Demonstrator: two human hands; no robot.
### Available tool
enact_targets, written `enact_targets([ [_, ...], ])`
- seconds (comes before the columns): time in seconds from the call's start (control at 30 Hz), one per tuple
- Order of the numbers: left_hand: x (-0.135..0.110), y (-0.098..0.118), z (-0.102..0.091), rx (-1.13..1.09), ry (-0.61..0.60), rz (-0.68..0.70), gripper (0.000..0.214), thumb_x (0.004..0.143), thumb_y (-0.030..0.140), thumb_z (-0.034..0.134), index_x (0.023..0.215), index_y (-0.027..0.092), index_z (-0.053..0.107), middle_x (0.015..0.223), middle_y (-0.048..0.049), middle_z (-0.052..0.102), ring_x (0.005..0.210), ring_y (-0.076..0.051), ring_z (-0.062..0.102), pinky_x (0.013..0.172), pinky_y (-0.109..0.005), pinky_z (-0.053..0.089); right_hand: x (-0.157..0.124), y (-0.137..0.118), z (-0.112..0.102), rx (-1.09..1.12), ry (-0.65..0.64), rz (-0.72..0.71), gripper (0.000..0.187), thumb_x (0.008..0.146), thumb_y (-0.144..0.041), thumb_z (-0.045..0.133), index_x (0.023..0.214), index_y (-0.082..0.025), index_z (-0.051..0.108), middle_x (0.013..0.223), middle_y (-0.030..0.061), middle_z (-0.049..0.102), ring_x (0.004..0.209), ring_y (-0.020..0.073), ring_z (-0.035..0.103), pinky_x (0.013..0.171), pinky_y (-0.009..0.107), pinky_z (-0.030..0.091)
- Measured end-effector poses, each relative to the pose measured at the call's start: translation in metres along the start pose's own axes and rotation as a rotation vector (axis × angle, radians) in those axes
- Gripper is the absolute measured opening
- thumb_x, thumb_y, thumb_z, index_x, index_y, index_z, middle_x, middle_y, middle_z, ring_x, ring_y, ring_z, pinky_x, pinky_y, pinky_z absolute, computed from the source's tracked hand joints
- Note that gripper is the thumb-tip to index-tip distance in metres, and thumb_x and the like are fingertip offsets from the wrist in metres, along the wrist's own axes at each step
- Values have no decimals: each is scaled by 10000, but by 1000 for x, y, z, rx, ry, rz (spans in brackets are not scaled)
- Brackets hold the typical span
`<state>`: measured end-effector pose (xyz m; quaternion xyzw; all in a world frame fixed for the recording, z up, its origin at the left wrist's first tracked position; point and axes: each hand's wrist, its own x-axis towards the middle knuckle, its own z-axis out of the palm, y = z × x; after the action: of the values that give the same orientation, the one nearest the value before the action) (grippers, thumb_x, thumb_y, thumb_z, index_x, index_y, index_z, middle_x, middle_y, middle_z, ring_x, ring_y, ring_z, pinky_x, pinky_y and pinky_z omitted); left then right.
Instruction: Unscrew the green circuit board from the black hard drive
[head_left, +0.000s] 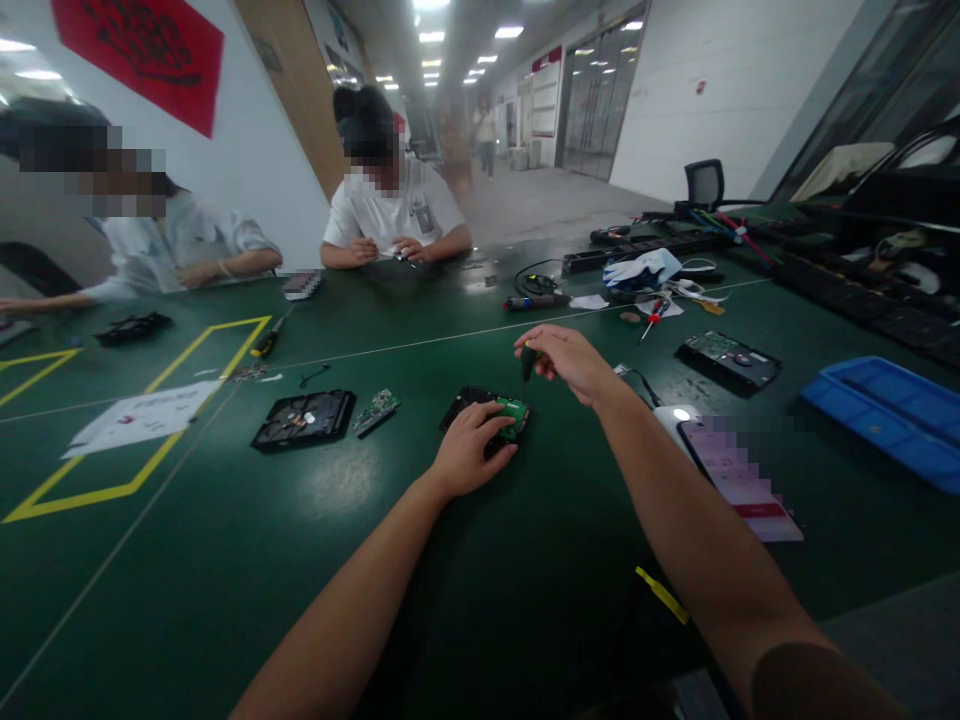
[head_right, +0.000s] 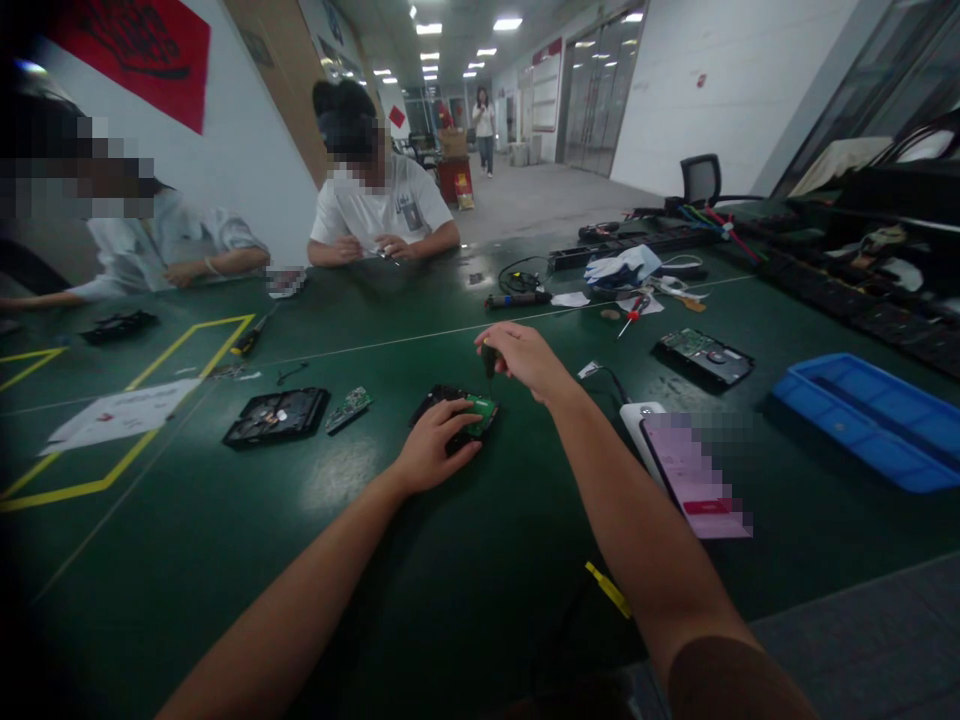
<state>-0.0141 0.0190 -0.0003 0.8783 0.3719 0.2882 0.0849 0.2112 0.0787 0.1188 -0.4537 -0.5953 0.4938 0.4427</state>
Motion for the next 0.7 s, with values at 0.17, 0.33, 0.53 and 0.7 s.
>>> enact_targets([
  [0.17,0,1,0,-5,5,-5,444,939,420,673,1358,279,631,1419,-110,593,1333,-323,562,1135,-567,467,-3,1,4,-22,5,-4,94,894,-283,692,908,-200,651,704,9,647,522,100,541,418,215,356],
  [0.33,0,2,-1,-5,2,0,448,942,429,670,1359,272,629,1420,-112,590,1327,-321,564,1130,-562,469,-5,0,5,52,-11,53,112,902,-272,684,918,-214,590,716,13,647,561,139,639,466,246,446],
  [0.53,0,0,0,-14,8,0,453,937,423,677,1363,277,630,1421,-112,590,1322,-322,567,1126,-570,471,-3,-3,1,-4,-33,22,151,933,-252,581,945,-194,721,889,61,691,574,106,587,449,241,368],
  [0.7,1,0,1,-21,20,2,447,935,428,680,1356,282,639,1412,-112,597,1316,-322,574,1126,-573,474,-3,-1,3,-25,-8,0,168,936,-339,642,894,-190,706,830,40,678,553,86,482,454,233,317],
])
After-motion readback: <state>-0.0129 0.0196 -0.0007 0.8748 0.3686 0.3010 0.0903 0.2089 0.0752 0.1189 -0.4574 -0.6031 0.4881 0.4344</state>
